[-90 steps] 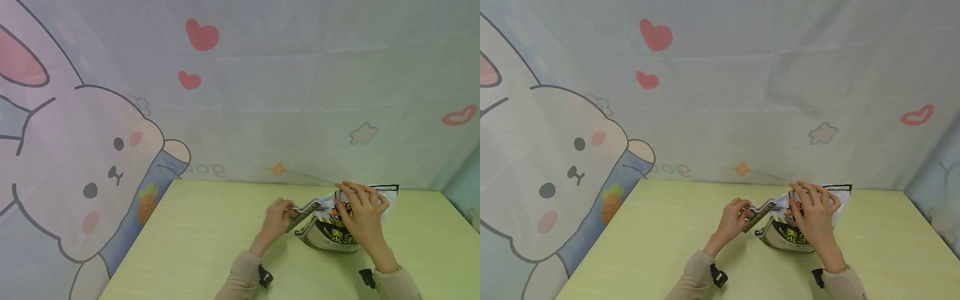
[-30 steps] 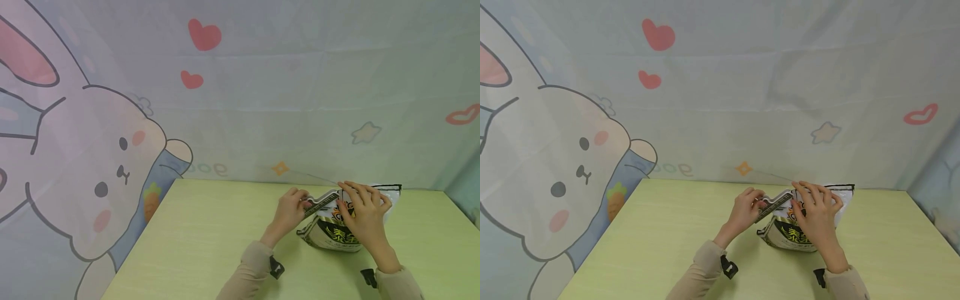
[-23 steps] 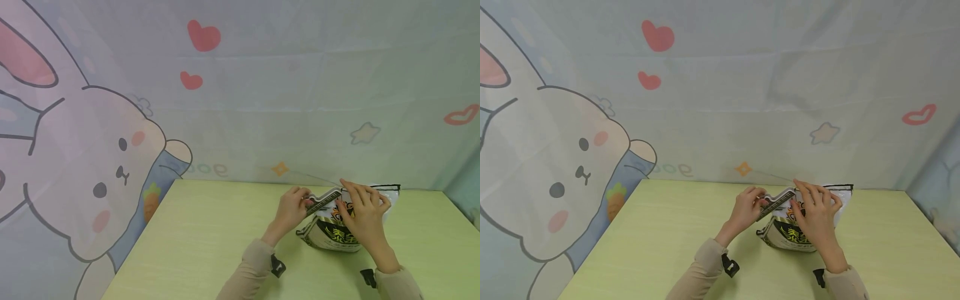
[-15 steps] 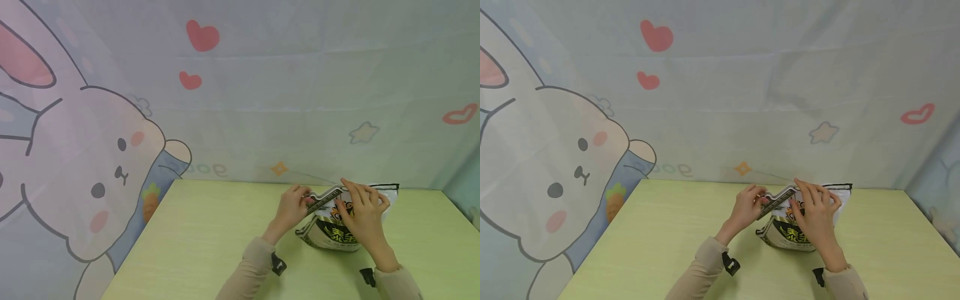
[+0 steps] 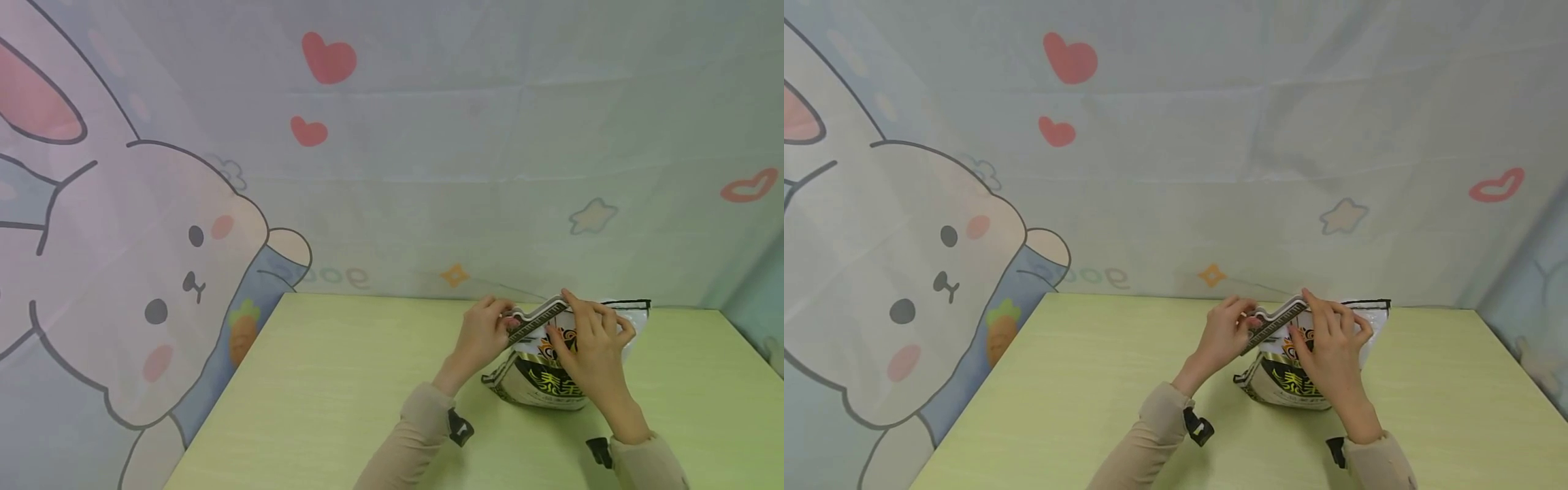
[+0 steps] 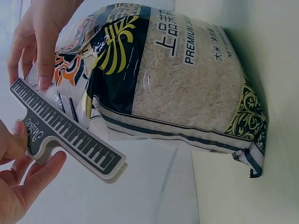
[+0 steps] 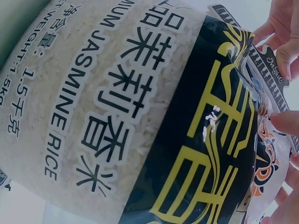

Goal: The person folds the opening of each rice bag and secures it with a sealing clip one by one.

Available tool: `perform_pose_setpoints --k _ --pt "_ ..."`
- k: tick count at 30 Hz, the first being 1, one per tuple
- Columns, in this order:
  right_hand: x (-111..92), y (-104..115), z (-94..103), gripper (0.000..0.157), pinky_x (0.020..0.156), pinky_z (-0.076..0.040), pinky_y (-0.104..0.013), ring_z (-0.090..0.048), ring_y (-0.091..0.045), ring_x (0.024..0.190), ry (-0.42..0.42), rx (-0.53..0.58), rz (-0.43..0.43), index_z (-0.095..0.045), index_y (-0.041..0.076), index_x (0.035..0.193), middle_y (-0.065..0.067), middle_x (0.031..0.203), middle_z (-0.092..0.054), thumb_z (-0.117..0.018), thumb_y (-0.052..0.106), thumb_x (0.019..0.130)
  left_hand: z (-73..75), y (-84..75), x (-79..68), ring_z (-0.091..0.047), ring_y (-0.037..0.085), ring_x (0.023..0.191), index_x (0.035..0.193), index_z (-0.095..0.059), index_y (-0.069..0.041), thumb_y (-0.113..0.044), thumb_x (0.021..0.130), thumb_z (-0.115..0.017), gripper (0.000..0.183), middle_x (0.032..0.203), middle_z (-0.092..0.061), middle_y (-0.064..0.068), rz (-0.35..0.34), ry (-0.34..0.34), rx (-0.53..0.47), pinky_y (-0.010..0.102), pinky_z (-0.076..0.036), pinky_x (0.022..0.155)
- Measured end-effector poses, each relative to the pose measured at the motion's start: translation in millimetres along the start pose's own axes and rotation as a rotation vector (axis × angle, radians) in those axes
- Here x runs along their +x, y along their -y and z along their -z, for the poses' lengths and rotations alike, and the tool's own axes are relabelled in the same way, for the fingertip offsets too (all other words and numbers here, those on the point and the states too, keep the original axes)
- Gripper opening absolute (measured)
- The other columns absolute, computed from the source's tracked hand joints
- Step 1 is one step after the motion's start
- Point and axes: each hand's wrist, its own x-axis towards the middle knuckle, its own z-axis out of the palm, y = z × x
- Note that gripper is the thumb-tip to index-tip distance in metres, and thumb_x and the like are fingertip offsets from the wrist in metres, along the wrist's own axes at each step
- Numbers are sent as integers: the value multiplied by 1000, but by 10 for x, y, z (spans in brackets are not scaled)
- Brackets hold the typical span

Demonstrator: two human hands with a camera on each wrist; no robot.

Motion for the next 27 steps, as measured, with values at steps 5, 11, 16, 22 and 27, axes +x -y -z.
perform_pose_setpoints --k 5,11,16,22,27 --pt "3 -2 2 55 77 -13 -60 -39 -42 93 -1 -3 -4 -48 0 123 -26 87 -59 -45 44 90 2 -23 27 -57 10 70 93 -65 -8 -9 82 -61 12 82 -62 2 12 7 -14 15 -46 67" --pt "15 -4 6 58 77 -14 -59 -39 -42 93 6 -8 -16 -45 0 126 -27 81 -58 -44 46 90 5 -45 60 -58 10 70 93 -64 -8 -8 83 -60 11 83 -62 2 17 18 -18 17 -46 67" --pt "8 -10 19 61 78 -13 -60 -39 -42 93 23 -5 -32 -43 1 128 -29 80 -59 -44 47 89 7 -61 84 -58 10 69 94 -65 -8 -8 83 -59 13 83 -62 2 10 17 -5 19 -47 67" --pt "6 -15 12 63 77 -14 -60 -39 -42 92 9 5 -41 -40 1 130 -31 83 -60 -42 49 89 16 -87 112 -58 9 69 95 -65 -9 -8 83 -59 14 83 -62 1 -5 19 26 17 -47 66" --pt "-8 -26 10 66 77 -14 -60 -39 -41 92 3 5 -45 -38 2 131 -30 81 -60 -41 52 89 5 -110 126 -57 9 68 95 -65 -9 -8 83 -59 14 82 -62 1 6 21 24 18 -47 66"
